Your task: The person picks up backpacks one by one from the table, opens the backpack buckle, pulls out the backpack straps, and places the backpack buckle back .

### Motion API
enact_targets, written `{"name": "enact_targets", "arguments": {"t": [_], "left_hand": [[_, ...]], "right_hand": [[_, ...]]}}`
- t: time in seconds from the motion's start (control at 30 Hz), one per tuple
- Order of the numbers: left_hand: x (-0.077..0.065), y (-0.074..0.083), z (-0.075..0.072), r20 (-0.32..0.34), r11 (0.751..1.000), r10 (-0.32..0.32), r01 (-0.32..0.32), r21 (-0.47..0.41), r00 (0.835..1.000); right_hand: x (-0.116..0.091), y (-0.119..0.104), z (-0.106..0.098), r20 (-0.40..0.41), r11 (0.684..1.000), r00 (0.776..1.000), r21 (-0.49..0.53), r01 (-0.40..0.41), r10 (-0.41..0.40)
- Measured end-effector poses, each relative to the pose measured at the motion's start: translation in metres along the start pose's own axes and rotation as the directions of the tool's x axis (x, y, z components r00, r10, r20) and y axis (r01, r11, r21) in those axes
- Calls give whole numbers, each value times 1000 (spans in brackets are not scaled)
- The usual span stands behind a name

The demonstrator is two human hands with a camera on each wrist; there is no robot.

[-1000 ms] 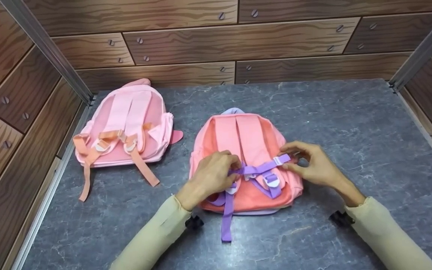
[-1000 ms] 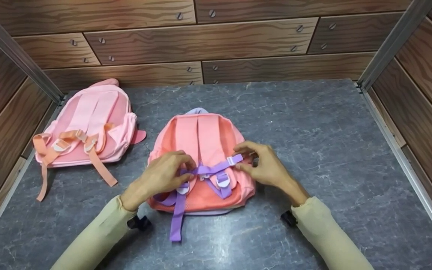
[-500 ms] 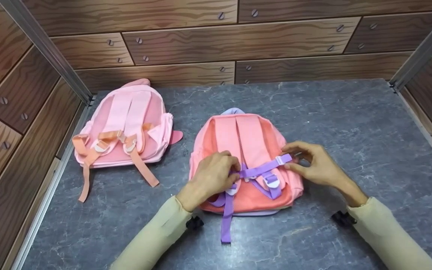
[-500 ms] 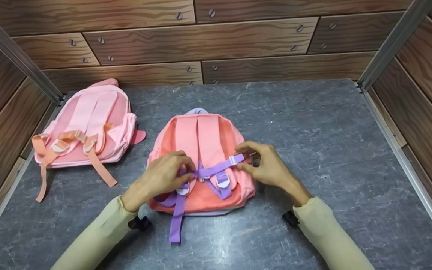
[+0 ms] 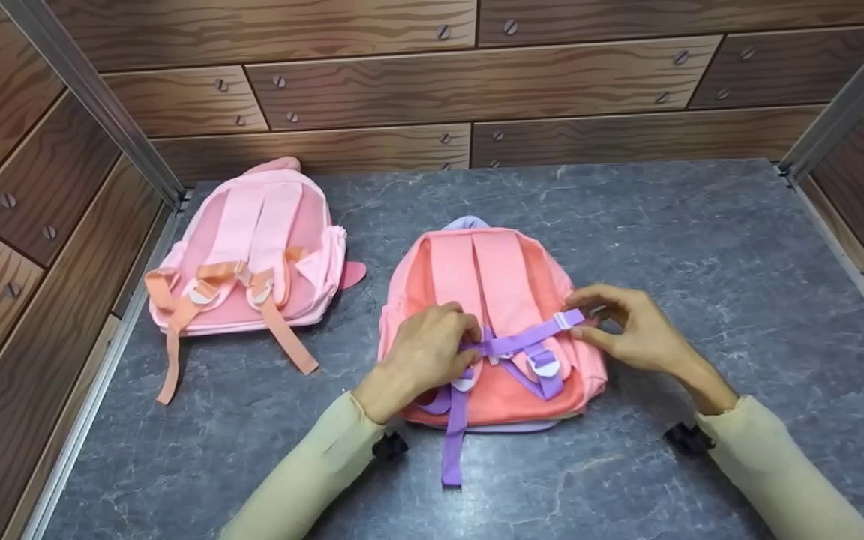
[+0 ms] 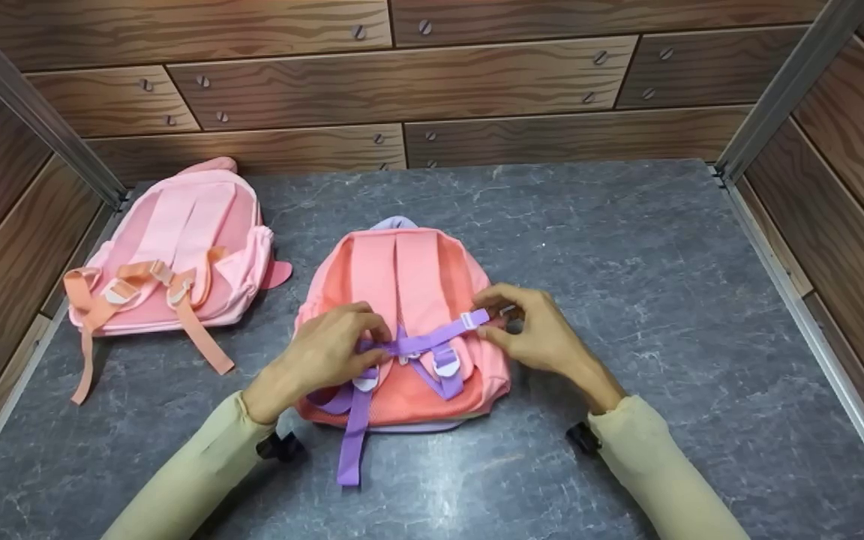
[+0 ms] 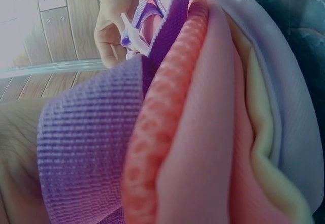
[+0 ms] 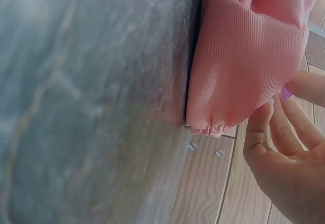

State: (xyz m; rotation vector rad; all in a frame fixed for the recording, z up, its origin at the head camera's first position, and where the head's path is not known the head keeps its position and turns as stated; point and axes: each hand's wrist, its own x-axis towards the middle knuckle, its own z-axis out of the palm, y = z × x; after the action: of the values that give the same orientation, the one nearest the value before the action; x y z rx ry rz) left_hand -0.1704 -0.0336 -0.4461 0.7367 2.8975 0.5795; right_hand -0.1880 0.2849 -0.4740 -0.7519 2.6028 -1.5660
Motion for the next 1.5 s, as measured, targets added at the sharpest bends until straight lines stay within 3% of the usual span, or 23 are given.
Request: {"name": "enact_targets", "arguments": {"t": [0.17,0.4,0.6,0.93,1.2,1.33,1.5], "left_hand": [[-3,-2,-2,-27,999,3,-4,-42,1000],[-10,-12,-9,-114,993,26,-39,-115,993],[-17,-25,-18,-174,985,0,-30,-168,985],[-30,-52,-26,-291,972,-63,-7,-233,955],[-41,-69,-24,-358,966,-84,-12,-258,930],[-47,-77,-19,-377,956,-78,-38,-292,923],[-57,-83,-15,-363,934,-113,-26,-355,925]], "right_hand": [[-1,0,0,5,1000,1000,1,7,-7],[-1,-2,-2,15,1000,1000,13,20,-20],[-2,-2,-6,5,1000,1000,18,24,-24],[-4,-6,-13,-18,1000,1000,-1,8,-8],[-4,-9,-16,-57,1000,998,-12,-4,3],[-6,-10,-17,-56,999,998,-22,-32,31],[-12,-11,-19,-29,987,990,-68,-142,141]]}}
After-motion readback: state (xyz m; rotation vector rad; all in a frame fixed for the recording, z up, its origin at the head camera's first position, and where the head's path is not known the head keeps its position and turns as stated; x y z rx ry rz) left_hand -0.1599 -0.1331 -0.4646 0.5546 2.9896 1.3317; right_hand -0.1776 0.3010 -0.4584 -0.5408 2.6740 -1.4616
